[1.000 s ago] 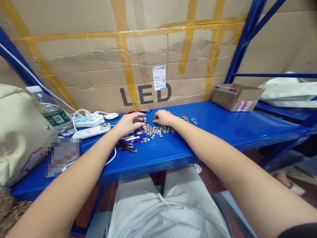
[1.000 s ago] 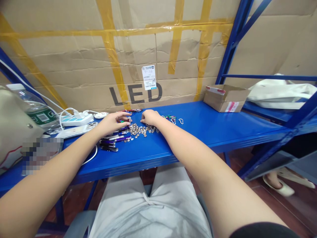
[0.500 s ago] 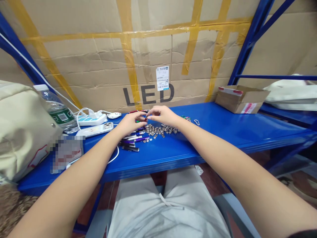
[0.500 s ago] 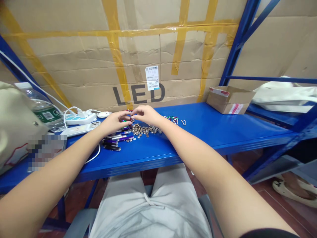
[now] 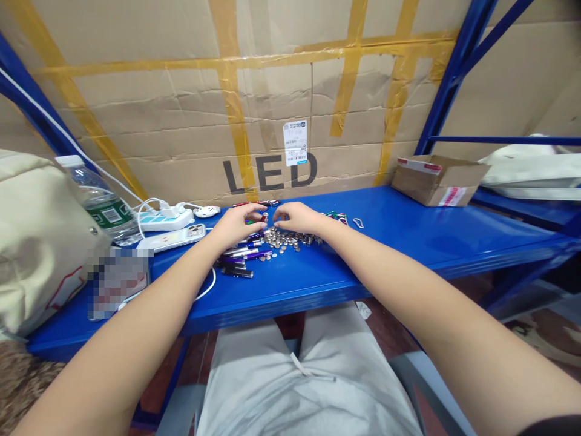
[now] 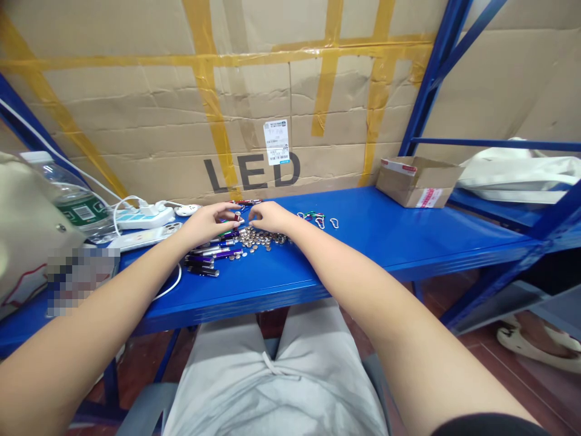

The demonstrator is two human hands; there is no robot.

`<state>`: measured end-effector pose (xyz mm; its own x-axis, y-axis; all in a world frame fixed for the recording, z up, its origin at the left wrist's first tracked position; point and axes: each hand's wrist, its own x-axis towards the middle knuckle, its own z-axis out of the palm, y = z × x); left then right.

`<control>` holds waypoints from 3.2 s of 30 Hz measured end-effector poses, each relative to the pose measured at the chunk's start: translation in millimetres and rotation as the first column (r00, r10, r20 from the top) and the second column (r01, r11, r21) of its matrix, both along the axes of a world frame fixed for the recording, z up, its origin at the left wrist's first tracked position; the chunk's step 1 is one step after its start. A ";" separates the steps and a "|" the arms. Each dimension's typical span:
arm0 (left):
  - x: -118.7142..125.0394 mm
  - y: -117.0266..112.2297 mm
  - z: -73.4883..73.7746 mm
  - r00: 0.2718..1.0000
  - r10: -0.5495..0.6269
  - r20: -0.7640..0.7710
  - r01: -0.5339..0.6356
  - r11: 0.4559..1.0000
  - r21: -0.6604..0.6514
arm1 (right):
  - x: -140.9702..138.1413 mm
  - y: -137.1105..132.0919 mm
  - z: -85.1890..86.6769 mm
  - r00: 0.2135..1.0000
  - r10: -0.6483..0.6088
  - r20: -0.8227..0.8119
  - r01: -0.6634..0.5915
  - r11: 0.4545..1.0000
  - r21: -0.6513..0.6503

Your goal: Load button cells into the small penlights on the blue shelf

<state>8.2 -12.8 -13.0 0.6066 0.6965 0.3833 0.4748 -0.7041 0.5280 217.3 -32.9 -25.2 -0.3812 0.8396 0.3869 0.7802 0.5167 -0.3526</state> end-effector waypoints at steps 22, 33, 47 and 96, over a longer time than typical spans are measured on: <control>-0.7 5.1 -4.0 0.999 -0.036 -0.025 0.037 0.998 0.046 | -15.2 7.2 -2.1 0.945 -0.032 0.327 0.028 0.999 0.018; -0.5 1.7 -1.4 0.999 -0.026 -0.047 0.029 0.998 0.061 | -8.4 12.1 -6.5 0.943 0.013 0.333 -0.029 0.999 0.042; -0.8 1.4 0.7 0.996 -0.026 -0.083 0.032 0.997 0.074 | -3.0 16.9 -11.7 0.959 0.171 0.225 -0.170 0.985 -0.025; -0.4 -0.4 0.7 0.995 -0.014 -0.096 0.022 0.996 0.081 | 18.0 -2.9 7.1 0.981 0.100 0.168 -0.072 0.984 -0.165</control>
<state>7.9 -13.2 -12.3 0.6550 0.6540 0.3783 0.5073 -0.7518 0.4212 235.3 -35.7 -18.2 -0.5050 0.8455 0.1736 0.7919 0.5339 -0.2965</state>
